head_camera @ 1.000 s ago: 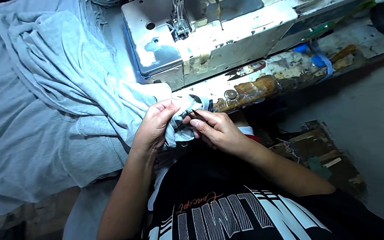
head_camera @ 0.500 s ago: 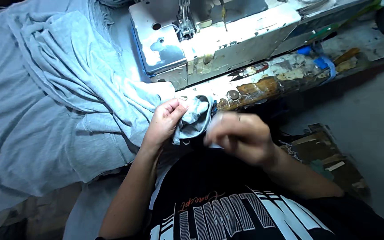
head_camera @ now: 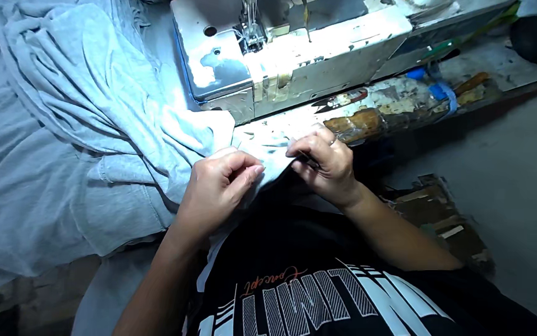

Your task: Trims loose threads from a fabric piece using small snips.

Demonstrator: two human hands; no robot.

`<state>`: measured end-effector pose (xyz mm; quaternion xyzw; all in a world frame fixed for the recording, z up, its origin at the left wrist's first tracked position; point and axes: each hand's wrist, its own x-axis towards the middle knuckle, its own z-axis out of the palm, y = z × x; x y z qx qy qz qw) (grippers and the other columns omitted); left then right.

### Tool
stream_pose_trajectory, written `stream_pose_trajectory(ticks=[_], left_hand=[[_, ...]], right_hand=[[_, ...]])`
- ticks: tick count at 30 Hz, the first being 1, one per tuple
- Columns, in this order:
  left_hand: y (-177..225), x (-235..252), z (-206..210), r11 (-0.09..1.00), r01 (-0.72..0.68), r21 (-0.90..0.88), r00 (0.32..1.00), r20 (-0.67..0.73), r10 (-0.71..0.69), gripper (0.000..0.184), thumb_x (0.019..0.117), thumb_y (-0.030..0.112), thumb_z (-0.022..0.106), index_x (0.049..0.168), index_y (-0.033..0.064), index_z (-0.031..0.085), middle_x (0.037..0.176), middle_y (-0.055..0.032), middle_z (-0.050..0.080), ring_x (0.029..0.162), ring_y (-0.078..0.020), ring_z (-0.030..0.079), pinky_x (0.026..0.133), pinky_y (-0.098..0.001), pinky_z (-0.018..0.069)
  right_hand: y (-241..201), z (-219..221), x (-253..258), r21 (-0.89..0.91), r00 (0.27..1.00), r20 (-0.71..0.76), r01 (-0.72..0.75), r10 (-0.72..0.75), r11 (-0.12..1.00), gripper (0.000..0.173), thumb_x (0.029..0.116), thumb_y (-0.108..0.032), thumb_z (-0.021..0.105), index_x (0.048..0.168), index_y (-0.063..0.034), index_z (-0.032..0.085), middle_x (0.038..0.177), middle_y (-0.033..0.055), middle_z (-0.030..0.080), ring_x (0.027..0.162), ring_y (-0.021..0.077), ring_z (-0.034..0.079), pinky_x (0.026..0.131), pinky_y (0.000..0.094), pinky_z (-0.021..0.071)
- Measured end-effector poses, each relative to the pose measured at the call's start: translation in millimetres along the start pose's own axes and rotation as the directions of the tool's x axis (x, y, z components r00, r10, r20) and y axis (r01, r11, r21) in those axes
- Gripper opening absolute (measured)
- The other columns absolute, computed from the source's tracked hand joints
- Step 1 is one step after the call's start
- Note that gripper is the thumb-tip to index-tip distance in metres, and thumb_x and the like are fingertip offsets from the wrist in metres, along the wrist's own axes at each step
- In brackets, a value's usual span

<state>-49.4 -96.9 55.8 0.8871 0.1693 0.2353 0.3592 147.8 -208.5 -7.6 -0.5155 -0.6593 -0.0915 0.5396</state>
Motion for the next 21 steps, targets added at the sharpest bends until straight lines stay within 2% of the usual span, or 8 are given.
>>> stream_pose_trajectory(ticks=[2, 8, 12, 14, 16, 18, 20, 21], left_hand=[[4.5, -2.9, -1.0, 0.998, -0.039, -0.039, 0.999, 0.024, 0.040, 0.015, 0.0967, 0.015, 0.063, 0.090, 0.0082, 0.075, 0.078, 0.0068, 0.062, 0.069, 0.0035, 0.056, 0.062, -0.0109, 0.0458], [8.8, -23.4, -9.9, 0.870, -0.027, -0.493, 0.994, 0.079, 0.076, 0.012, 0.0973, 0.016, 0.067, 0.094, 0.0084, 0.076, 0.082, 0.0067, 0.065, 0.078, 0.0005, 0.060, 0.071, -0.0139, 0.0510], [8.2, -19.3, 6.7, 0.836, -0.039, -0.547, 0.996, -0.084, -0.008, 0.013, 0.0995, 0.024, 0.066, 0.094, 0.0153, 0.073, 0.098, 0.0082, 0.065, 0.092, -0.0017, 0.061, 0.080, -0.0164, 0.0528], [6.3, -13.7, 12.9, 0.696, -0.087, -0.713, 0.996, -0.075, 0.047, 0.017, 0.1034, 0.028, 0.060, 0.099, 0.0167, 0.072, 0.115, 0.0048, 0.068, 0.110, -0.0089, 0.064, 0.094, -0.0261, 0.0546], [8.3, -11.1, 18.7, 0.524, -0.059, -0.849, 0.996, -0.018, 0.083, 0.020, 0.1049, 0.031, 0.057, 0.100, 0.0163, 0.069, 0.099, 0.0017, 0.072, 0.094, -0.0099, 0.069, 0.084, -0.0279, 0.0571], [11.0, -12.9, 28.0, 0.637, -0.063, -0.768, 0.998, -0.027, 0.065, 0.019, 0.1065, 0.028, 0.055, 0.100, 0.0146, 0.066, 0.083, 0.0051, 0.067, 0.075, -0.0025, 0.063, 0.070, -0.0212, 0.0543], [7.2, -12.6, 43.3, 0.915, -0.188, -0.358, 0.969, -0.217, 0.115, 0.009, 0.1005, 0.017, 0.063, 0.101, 0.0079, 0.063, 0.087, 0.0033, 0.061, 0.077, 0.0002, 0.058, 0.072, -0.0155, 0.0516], [1.6, -10.0, 50.3, 0.967, -0.219, -0.131, 0.938, -0.301, 0.172, 0.019, 0.0946, 0.018, 0.071, 0.103, 0.0044, 0.060, 0.090, -0.0019, 0.058, 0.081, -0.0043, 0.056, 0.075, -0.0172, 0.0487]], right_hand=[[3.0, 2.7, -4.6, 0.004, 0.999, -0.050, 0.015, -0.015, 1.000, 0.008, 0.0938, -0.006, 0.066, 0.095, 0.0021, 0.066, 0.096, 0.0163, 0.065, 0.095, 0.0176, 0.065, 0.085, 0.0234, 0.0542], [-0.4, 5.8, -6.4, 0.018, 0.996, -0.088, -0.016, 0.018, 1.000, 0.007, 0.0910, -0.003, 0.067, 0.095, 0.0013, 0.063, 0.095, 0.0146, 0.066, 0.095, 0.0154, 0.066, 0.085, 0.0212, 0.0543], [-5.4, 7.0, -3.0, 0.024, 0.996, -0.087, -0.033, 0.035, 0.999, 0.008, 0.0898, -0.002, 0.067, 0.095, 0.0020, 0.063, 0.095, 0.0145, 0.065, 0.094, 0.0144, 0.065, 0.084, 0.0201, 0.0531], [-7.9, 3.9, -0.2, 0.045, 0.996, -0.063, -0.060, 0.063, 0.997, 0.010, 0.0885, 0.000, 0.067, 0.097, 0.0035, 0.064, 0.097, 0.0151, 0.065, 0.094, 0.0140, 0.064, 0.084, 0.0195, 0.0530], [-11.2, 2.1, 2.1, 0.101, 0.991, -0.035, -0.126, 0.130, 0.987, 0.013, 0.0866, 0.002, 0.066, 0.099, 0.0048, 0.066, 0.098, 0.0146, 0.069, 0.092, 0.0112, 0.067, 0.082, 0.0189, 0.0551], [-15.4, 0.4, 7.0, 0.162, 0.977, -0.005, -0.210, 0.214, 0.964, 0.016, 0.0857, 0.002, 0.064, 0.101, 0.0056, 0.067, 0.094, 0.0105, 0.070, 0.079, 0.0026, 0.062, 0.071, 0.0131, 0.0517], [-18.2, -3.2, 14.0, 0.210, 0.967, 0.024, -0.253, 0.254, 0.944, 0.017, 0.0866, 0.002, 0.062, 0.101, 0.0060, 0.070, 0.090, 0.0079, 0.069, 0.074, -0.0008, 0.059, 0.068, 0.0111, 0.0496], [-19.7, -4.9, 17.5, 0.225, 0.964, 0.039, -0.266, 0.264, 0.937, 0.017, 0.0878, 0.001, 0.061, 0.100, 0.0058, 0.071, 0.090, 0.0071, 0.069, 0.074, -0.0011, 0.059, 0.068, 0.0113, 0.0499]])
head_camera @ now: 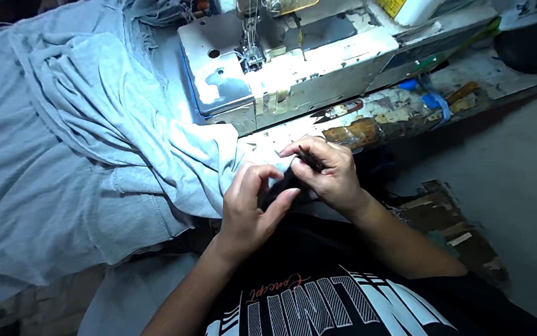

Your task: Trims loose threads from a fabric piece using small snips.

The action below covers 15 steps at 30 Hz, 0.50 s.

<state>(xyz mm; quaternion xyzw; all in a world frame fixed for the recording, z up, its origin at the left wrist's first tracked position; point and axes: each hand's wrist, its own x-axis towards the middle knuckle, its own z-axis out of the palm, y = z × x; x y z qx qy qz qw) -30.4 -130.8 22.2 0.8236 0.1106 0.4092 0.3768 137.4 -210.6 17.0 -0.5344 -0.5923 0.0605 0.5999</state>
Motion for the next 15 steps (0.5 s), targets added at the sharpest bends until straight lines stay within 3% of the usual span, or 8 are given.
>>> stream_pose_trajectory(ticks=[1, 3, 6, 9, 11, 15], left_hand=[[-6.4, 0.9, 2.8, 0.987, -0.032, 0.155, 0.998, -0.039, 0.038, 0.031, 0.0911, 0.021, 0.076, 0.107, 0.0013, 0.058, 0.096, -0.0076, 0.057, 0.087, -0.0102, 0.055, 0.080, -0.0207, 0.0477], [-12.8, 5.4, 0.1, 0.974, 0.019, 0.225, 0.999, -0.050, -0.008, 0.033, 0.0886, 0.012, 0.071, 0.114, -0.0041, 0.059, 0.102, -0.0130, 0.060, 0.091, -0.0137, 0.059, 0.083, -0.0235, 0.0507], [-6.2, 14.3, -13.1, 0.982, 0.184, 0.054, 0.982, 0.037, -0.186, 0.018, 0.0948, 0.003, 0.059, 0.110, -0.0015, 0.069, 0.097, -0.0043, 0.069, 0.082, -0.0019, 0.065, 0.075, -0.0158, 0.0549], [-3.2, 21.3, -18.1, 0.978, 0.205, -0.028, 0.969, 0.144, -0.199, 0.013, 0.0975, 0.008, 0.064, 0.104, -0.0005, 0.072, 0.089, -0.0012, 0.068, 0.072, 0.0001, 0.060, 0.065, -0.0135, 0.0517], [-3.8, 22.9, -22.1, 0.984, 0.177, -0.031, 0.973, 0.153, -0.171, 0.014, 0.0985, 0.009, 0.063, 0.093, 0.0013, 0.073, 0.084, 0.0004, 0.066, 0.073, -0.0003, 0.060, 0.066, -0.0142, 0.0504], [-5.5, 17.8, -30.2, 0.960, 0.259, -0.109, 0.962, 0.123, -0.245, 0.014, 0.0985, 0.008, 0.063, 0.091, 0.0027, 0.074, 0.084, 0.0023, 0.066, 0.075, -0.0003, 0.061, 0.067, -0.0140, 0.0514]], right_hand=[[-2.5, -1.3, 3.1, 0.013, 1.000, 0.015, -0.017, 0.017, 1.000, 0.015, 0.0905, 0.000, 0.061, 0.100, 0.0050, 0.072, 0.090, 0.0062, 0.070, 0.077, -0.0013, 0.061, 0.070, 0.0119, 0.0513], [-5.3, -2.6, 8.5, 0.025, 0.998, 0.034, -0.053, 0.052, 0.998, 0.012, 0.0963, -0.005, 0.064, 0.099, 0.0031, 0.073, 0.089, 0.0036, 0.069, 0.077, -0.0023, 0.061, 0.070, 0.0119, 0.0514], [-2.3, -3.5, 13.0, 0.038, 0.993, 0.050, -0.111, 0.109, 0.993, 0.014, 0.0997, -0.009, 0.062, 0.097, 0.0003, 0.071, 0.086, -0.0004, 0.066, 0.074, -0.0047, 0.058, 0.067, 0.0102, 0.0485], [-1.4, -1.2, 12.1, 0.093, 0.986, 0.056, -0.163, 0.159, 0.982, 0.013, 0.1014, -0.010, 0.060, 0.099, -0.0013, 0.069, 0.084, -0.0027, 0.064, 0.070, -0.0053, 0.055, 0.063, 0.0098, 0.0470], [-2.0, 0.4, 9.3, 0.145, 0.983, 0.032, -0.185, 0.182, 0.972, 0.011, 0.1015, -0.008, 0.059, 0.099, -0.0012, 0.067, 0.080, -0.0033, 0.060, 0.062, -0.0040, 0.051, 0.056, 0.0110, 0.0436], [2.8, 3.0, 4.6, 0.229, 0.969, 0.034, -0.246, 0.244, 0.942, 0.008, 0.1005, -0.007, 0.060, 0.099, -0.0035, 0.067, 0.081, -0.0047, 0.060, 0.060, -0.0041, 0.049, 0.053, 0.0106, 0.0423]])
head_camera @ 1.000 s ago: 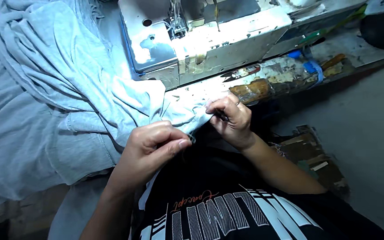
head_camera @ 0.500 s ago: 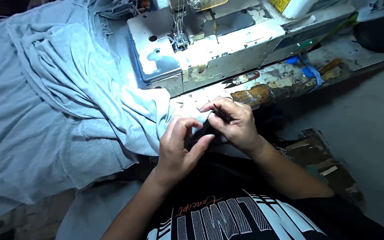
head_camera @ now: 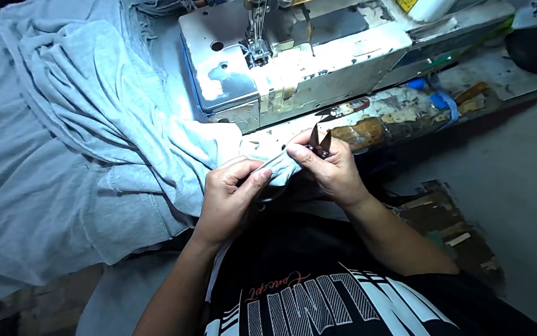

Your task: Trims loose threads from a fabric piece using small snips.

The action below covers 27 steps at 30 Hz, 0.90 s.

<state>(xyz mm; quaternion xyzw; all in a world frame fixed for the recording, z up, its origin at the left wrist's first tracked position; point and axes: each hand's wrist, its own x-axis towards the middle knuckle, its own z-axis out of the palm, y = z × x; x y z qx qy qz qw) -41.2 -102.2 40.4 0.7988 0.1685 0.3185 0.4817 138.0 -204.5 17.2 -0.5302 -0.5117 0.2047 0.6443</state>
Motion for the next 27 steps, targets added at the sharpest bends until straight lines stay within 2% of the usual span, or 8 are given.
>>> stream_pose_trajectory(ticks=[2, 5, 6, 8, 10, 12, 14, 27], left_hand=[[-1.9, -0.9, -2.1, 0.998, 0.055, -0.031, 0.998, -0.010, -0.055, 0.011, 0.0974, 0.007, 0.065, 0.093, 0.0030, 0.075, 0.086, 0.0022, 0.068, 0.076, -0.0006, 0.062, 0.068, -0.0142, 0.0522], [1.7, 2.6, -3.6, 0.991, 0.099, -0.087, 0.994, -0.041, -0.103, 0.009, 0.0952, 0.002, 0.066, 0.095, 0.0023, 0.074, 0.092, 0.0009, 0.070, 0.077, -0.0009, 0.064, 0.068, -0.0148, 0.0545], [2.3, 4.7, -3.0, 0.989, 0.109, -0.098, 0.992, -0.054, -0.115, 0.009, 0.0953, 0.002, 0.066, 0.095, 0.0031, 0.074, 0.092, 0.0012, 0.071, 0.075, -0.0005, 0.064, 0.067, -0.0149, 0.0547], [1.4, 8.8, -0.8, 0.983, 0.128, -0.131, 0.989, -0.063, -0.137, 0.010, 0.0976, 0.005, 0.065, 0.095, 0.0047, 0.074, 0.091, 0.0017, 0.071, 0.073, -0.0011, 0.064, 0.065, -0.0159, 0.0543], [0.2, 12.4, 1.2, 0.976, 0.145, -0.163, 0.986, -0.056, -0.156, 0.012, 0.0999, 0.008, 0.063, 0.095, 0.0058, 0.074, 0.090, 0.0019, 0.070, 0.072, -0.0019, 0.064, 0.064, -0.0169, 0.0545], [-1.1, 14.4, 2.6, 0.974, 0.141, -0.179, 0.987, -0.051, -0.153, 0.013, 0.1011, 0.009, 0.062, 0.097, 0.0056, 0.074, 0.090, 0.0016, 0.071, 0.074, -0.0023, 0.065, 0.065, -0.0177, 0.0553], [-1.8, 15.0, 3.0, 0.974, 0.139, -0.177, 0.987, -0.050, -0.150, 0.013, 0.1007, 0.008, 0.062, 0.098, 0.0049, 0.075, 0.094, 0.0011, 0.070, 0.078, -0.0028, 0.065, 0.069, -0.0180, 0.0559], [-4.3, 17.4, 6.0, 0.968, 0.139, -0.209, 0.987, -0.046, -0.151, 0.013, 0.0995, 0.006, 0.063, 0.098, 0.0044, 0.075, 0.098, 0.0001, 0.071, 0.084, -0.0045, 0.067, 0.075, -0.0201, 0.0570]], right_hand=[[0.3, -2.9, 1.5, -0.048, 1.000, 0.011, -0.015, 0.016, 0.999, 0.010, 0.1011, -0.010, 0.062, 0.105, -0.0048, 0.069, 0.082, -0.0041, 0.063, 0.056, -0.0036, 0.049, 0.048, 0.0108, 0.0417], [-14.2, -12.5, 0.8, -0.255, 0.996, 0.022, 0.089, -0.086, 0.963, 0.033, 0.1059, -0.018, 0.053, 0.135, -0.0012, 0.055, 0.110, 0.0038, 0.061, 0.077, 0.0030, 0.055, 0.065, 0.0177, 0.0470], [-20.6, -13.6, -1.3, -0.258, 0.993, 0.029, 0.121, -0.117, 0.959, 0.034, 0.1072, -0.019, 0.049, 0.136, -0.0014, 0.050, 0.111, 0.0043, 0.060, 0.078, 0.0029, 0.057, 0.064, 0.0177, 0.0492], [-29.8, -8.4, -10.4, -0.091, 0.992, 0.082, 0.102, -0.095, 0.991, 0.023, 0.1087, -0.018, 0.044, 0.127, -0.0077, 0.051, 0.094, -0.0009, 0.060, 0.063, 0.0009, 0.054, 0.052, 0.0166, 0.0485], [-29.2, 0.0, -19.2, 0.062, 0.973, 0.228, -0.053, 0.038, 0.997, 0.020, 0.1086, -0.016, 0.043, 0.123, -0.0085, 0.055, 0.080, -0.0027, 0.061, 0.053, 0.0002, 0.053, 0.045, 0.0157, 0.0472], [-22.1, 6.8, -20.9, 0.069, 0.924, 0.308, -0.260, 0.227, 0.963, 0.023, 0.1094, -0.017, 0.041, 0.125, -0.0100, 0.057, 0.075, -0.0016, 0.061, 0.047, 0.0022, 0.052, 0.040, 0.0175, 0.0473], [-18.8, 8.7, -19.1, 0.068, 0.890, 0.303, -0.376, 0.340, 0.924, 0.024, 0.1097, -0.018, 0.041, 0.127, -0.0117, 0.057, 0.074, -0.0006, 0.060, 0.045, 0.0044, 0.052, 0.039, 0.0195, 0.0483], [-18.9, 2.2, -16.9, 0.008, 0.880, 0.304, -0.386, 0.365, 0.923, 0.026, 0.1095, -0.020, 0.044, 0.128, -0.0125, 0.061, 0.071, -0.0016, 0.059, 0.044, 0.0025, 0.048, 0.039, 0.0166, 0.0419]])
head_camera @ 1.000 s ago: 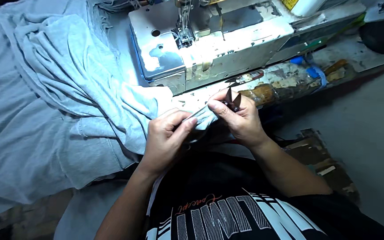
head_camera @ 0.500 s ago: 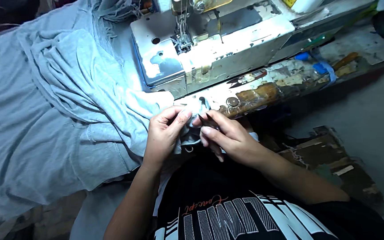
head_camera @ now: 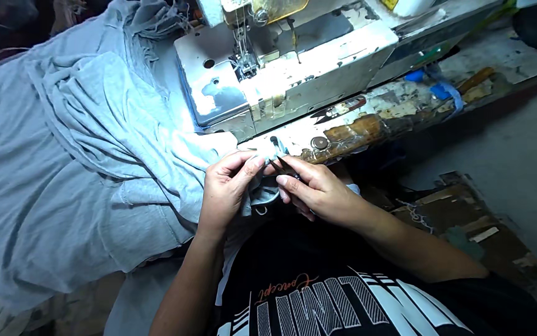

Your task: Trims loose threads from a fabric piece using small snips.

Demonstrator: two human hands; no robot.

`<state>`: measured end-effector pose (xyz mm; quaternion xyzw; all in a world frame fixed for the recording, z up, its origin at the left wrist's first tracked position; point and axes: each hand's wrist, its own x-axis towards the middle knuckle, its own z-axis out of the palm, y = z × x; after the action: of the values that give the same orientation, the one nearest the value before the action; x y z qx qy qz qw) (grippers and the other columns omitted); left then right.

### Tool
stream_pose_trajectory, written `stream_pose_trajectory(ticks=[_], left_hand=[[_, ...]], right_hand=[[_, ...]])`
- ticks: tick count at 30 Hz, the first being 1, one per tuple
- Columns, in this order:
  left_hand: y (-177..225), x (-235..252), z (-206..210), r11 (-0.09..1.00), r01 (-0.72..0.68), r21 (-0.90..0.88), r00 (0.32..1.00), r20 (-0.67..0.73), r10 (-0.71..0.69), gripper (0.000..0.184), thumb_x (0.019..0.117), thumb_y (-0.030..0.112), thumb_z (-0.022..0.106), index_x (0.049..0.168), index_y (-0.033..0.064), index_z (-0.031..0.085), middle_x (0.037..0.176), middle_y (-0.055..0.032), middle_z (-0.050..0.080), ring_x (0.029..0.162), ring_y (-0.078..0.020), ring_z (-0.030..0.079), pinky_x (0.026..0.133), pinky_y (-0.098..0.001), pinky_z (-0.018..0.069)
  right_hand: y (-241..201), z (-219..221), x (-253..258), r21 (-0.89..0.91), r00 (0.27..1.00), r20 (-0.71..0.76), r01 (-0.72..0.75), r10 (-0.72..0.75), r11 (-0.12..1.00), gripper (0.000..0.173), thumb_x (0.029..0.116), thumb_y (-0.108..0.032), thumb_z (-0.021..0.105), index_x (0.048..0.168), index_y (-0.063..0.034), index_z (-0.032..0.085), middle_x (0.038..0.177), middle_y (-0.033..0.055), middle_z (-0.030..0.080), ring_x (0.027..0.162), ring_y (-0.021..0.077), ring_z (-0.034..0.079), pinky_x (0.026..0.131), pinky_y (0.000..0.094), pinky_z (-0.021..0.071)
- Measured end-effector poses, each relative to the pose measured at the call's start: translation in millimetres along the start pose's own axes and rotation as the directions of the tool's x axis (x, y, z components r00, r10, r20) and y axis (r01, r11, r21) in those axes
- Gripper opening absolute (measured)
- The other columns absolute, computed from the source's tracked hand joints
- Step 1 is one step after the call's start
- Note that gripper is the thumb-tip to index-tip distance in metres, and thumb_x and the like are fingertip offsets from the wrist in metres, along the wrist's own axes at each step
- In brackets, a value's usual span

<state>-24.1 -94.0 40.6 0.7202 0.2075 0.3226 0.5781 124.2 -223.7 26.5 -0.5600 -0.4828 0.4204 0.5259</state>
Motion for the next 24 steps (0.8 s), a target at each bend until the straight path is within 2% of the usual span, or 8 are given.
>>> stream_pose_trajectory(ticks=[8, 19, 22, 24], left_hand=[[3.1, -1.3, 0.4, 1.000, 0.006, -0.027, 1.000, -0.001, -0.006, 0.013, 0.0990, 0.005, 0.062, 0.098, 0.0046, 0.076, 0.099, -0.0001, 0.072, 0.086, -0.0051, 0.068, 0.076, -0.0205, 0.0578], [2.7, -2.7, 0.2, 1.000, -0.011, -0.019, 1.000, -0.006, 0.011, 0.013, 0.0986, 0.004, 0.062, 0.097, 0.0036, 0.076, 0.096, -0.0004, 0.071, 0.084, -0.0056, 0.067, 0.074, -0.0203, 0.0575], [1.7, -3.9, -1.1, 1.000, -0.007, 0.023, 1.000, 0.010, 0.007, 0.013, 0.0987, 0.004, 0.062, 0.097, 0.0037, 0.075, 0.095, 0.0004, 0.069, 0.083, -0.0046, 0.065, 0.073, -0.0185, 0.0556], [3.0, -4.8, -2.1, 1.000, 0.003, 0.021, 0.999, 0.032, -0.004, 0.014, 0.0988, 0.005, 0.062, 0.097, 0.0041, 0.075, 0.092, 0.0011, 0.068, 0.080, -0.0035, 0.064, 0.070, -0.0175, 0.0545]], right_hand=[[-2.6, 0.3, 0.4, -0.063, 1.000, 0.014, 0.020, -0.019, 0.998, 0.028, 0.1090, -0.018, 0.044, 0.129, -0.0088, 0.061, 0.071, -0.0035, 0.059, 0.045, -0.0002, 0.046, 0.041, 0.0149, 0.0398], [0.2, 2.1, 0.5, -0.060, 1.000, 0.008, 0.018, -0.018, 0.998, 0.028, 0.1090, -0.018, 0.044, 0.130, -0.0095, 0.061, 0.070, -0.0042, 0.058, 0.045, -0.0006, 0.045, 0.041, 0.0144, 0.0389], [1.4, 4.2, 0.9, -0.005, 0.998, 0.000, 0.066, -0.066, 0.998, 0.024, 0.1081, -0.016, 0.046, 0.122, -0.0082, 0.064, 0.068, -0.0047, 0.058, 0.045, -0.0009, 0.045, 0.041, 0.0142, 0.0380], [4.3, 5.6, 1.7, -0.009, 0.980, -0.008, 0.197, -0.197, 0.980, 0.020, 0.1065, -0.012, 0.047, 0.112, -0.0040, 0.065, 0.068, -0.0048, 0.058, 0.049, -0.0021, 0.045, 0.044, 0.0128, 0.0386]])
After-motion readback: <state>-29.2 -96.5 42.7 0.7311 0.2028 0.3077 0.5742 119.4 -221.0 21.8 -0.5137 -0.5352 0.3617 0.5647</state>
